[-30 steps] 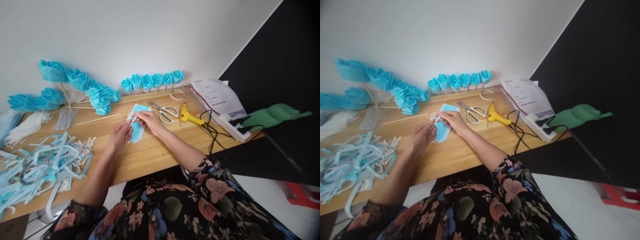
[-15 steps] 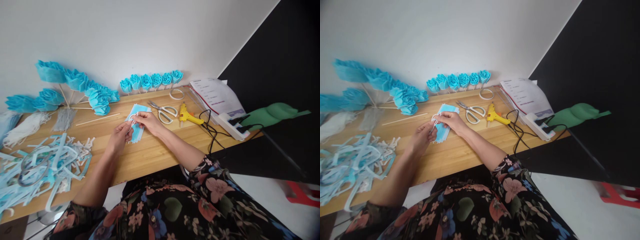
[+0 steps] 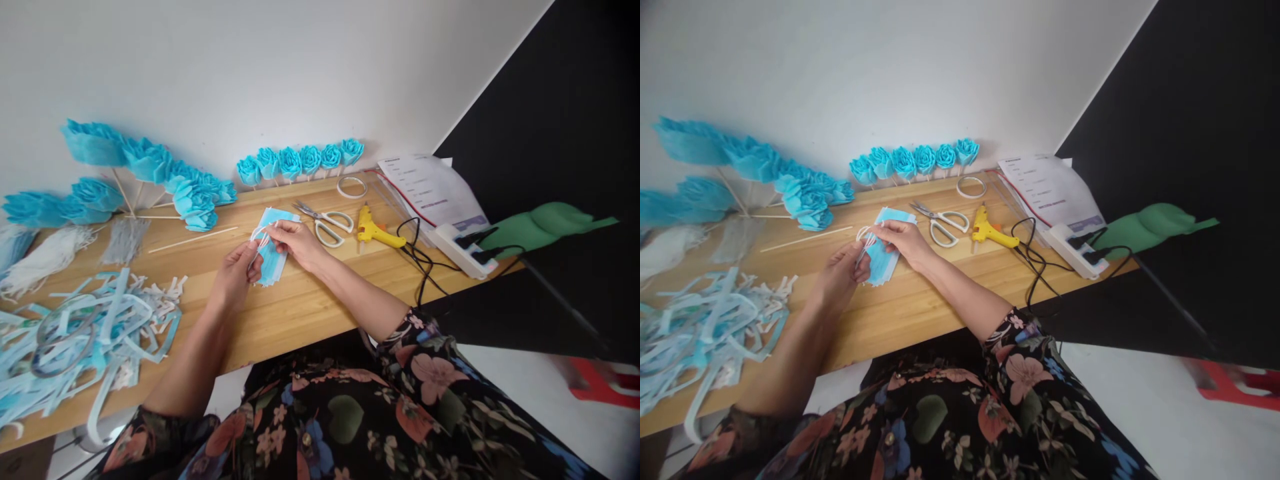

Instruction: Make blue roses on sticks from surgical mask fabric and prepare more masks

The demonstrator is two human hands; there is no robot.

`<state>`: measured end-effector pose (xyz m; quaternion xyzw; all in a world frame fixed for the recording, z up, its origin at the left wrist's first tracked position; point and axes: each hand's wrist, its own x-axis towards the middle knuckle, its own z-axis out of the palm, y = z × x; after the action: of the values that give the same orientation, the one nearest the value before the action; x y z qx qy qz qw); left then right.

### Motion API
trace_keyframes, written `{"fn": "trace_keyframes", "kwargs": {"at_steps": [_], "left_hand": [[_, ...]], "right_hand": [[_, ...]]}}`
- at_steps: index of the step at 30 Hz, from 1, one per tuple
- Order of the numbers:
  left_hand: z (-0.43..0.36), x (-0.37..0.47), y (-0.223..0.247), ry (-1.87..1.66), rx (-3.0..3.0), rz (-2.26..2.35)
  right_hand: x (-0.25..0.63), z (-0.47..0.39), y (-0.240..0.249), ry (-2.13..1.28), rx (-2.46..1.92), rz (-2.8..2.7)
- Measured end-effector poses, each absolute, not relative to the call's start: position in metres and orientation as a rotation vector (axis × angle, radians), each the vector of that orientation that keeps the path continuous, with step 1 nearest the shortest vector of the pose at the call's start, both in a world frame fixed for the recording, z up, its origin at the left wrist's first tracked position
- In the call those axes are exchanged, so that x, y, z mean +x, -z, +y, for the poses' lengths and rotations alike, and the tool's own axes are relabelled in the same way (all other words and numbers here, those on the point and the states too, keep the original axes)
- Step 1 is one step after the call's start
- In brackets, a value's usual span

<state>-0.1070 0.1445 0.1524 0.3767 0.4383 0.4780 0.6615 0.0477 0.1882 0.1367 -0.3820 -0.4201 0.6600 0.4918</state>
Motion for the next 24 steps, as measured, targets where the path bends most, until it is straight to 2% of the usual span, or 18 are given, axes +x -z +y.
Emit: {"fn": "trace_keyframes", "kwargs": {"at_steps": [24], "left_hand": [[0.1449, -0.1081, -0.1521, -1.113, 0.827, 0.979]], "right_hand": [[0.0498, 0.1866, -0.1428, -1.721, -0.851, -0.968]]}}
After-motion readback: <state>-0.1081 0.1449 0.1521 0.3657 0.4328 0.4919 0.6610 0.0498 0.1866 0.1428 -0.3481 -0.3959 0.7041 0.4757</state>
